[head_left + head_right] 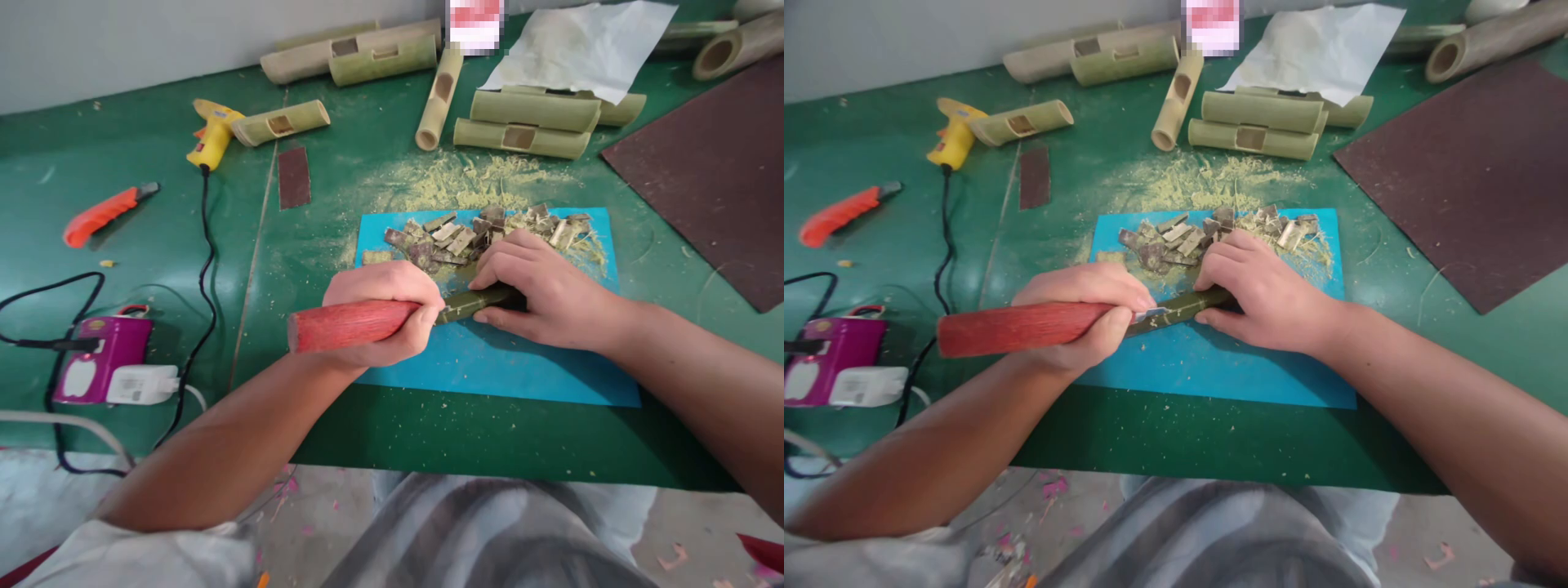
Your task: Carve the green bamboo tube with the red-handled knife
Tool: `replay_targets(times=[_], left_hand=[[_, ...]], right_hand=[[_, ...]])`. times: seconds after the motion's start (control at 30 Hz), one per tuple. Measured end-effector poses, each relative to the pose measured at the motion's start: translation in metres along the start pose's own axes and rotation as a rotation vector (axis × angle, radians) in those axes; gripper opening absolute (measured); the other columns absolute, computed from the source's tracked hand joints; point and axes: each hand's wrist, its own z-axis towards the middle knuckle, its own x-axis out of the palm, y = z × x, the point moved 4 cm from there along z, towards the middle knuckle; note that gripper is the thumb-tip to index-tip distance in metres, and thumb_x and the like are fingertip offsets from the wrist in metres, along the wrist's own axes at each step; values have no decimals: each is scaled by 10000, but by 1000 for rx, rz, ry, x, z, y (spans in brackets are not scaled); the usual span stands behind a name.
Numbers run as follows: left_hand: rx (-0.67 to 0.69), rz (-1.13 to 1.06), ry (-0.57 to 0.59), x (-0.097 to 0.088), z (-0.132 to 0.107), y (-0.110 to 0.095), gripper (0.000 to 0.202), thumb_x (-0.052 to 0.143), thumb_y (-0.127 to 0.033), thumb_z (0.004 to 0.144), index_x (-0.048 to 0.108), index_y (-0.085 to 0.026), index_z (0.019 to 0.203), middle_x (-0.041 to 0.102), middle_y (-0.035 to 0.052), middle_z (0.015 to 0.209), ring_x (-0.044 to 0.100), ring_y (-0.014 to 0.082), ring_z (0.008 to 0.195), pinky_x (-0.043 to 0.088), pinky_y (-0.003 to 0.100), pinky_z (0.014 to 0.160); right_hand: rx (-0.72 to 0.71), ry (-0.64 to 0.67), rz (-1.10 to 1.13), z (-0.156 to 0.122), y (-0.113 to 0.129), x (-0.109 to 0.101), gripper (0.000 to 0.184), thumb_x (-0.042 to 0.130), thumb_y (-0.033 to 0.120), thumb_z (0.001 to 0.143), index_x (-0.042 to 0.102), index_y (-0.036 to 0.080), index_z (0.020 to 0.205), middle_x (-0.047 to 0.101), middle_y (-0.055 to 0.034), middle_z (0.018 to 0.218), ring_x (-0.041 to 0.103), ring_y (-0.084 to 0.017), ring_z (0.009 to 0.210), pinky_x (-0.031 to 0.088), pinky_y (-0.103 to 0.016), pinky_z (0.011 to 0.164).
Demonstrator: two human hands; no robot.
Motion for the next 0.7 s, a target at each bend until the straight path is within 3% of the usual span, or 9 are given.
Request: replay_targets(times=[0.23,0.43,0.53,0.7], left_hand=[[21,8,-9,0,0,0,120,688,-165,925,715,-207,815,794,9,748,757,129,654,633,230,635],[-42,62,25,2,0,-2,115,703,-149,909,730,-229,831,829,11,823,795,149,732,672,256,719],[-43,32,-21,0,-1,0,144,669,-139,908,713,-235,809,817,-4,795,779,142,684,656,258,664],[-25,14,0,-1,0,0,153,652,-113,895,708,-220,802,801,-1,759,760,130,644,632,240,625]], right_hand=[[-7,-13,-2,-1,-1,1,146,687,363,984,630,228,981,698,-80,989,571,-264,943,425,-422,882],[-15,-13,-23,-1,0,2,157,684,369,990,615,227,983,700,-83,998,573,-265,949,439,-426,885],[3,1,-14,-1,0,1,153,681,371,987,618,232,976,701,-82,993,575,-269,947,437,-429,883],[-2,-9,-8,0,-1,1,159,688,374,980,613,234,967,700,-77,988,575,-264,942,433,-430,893]])
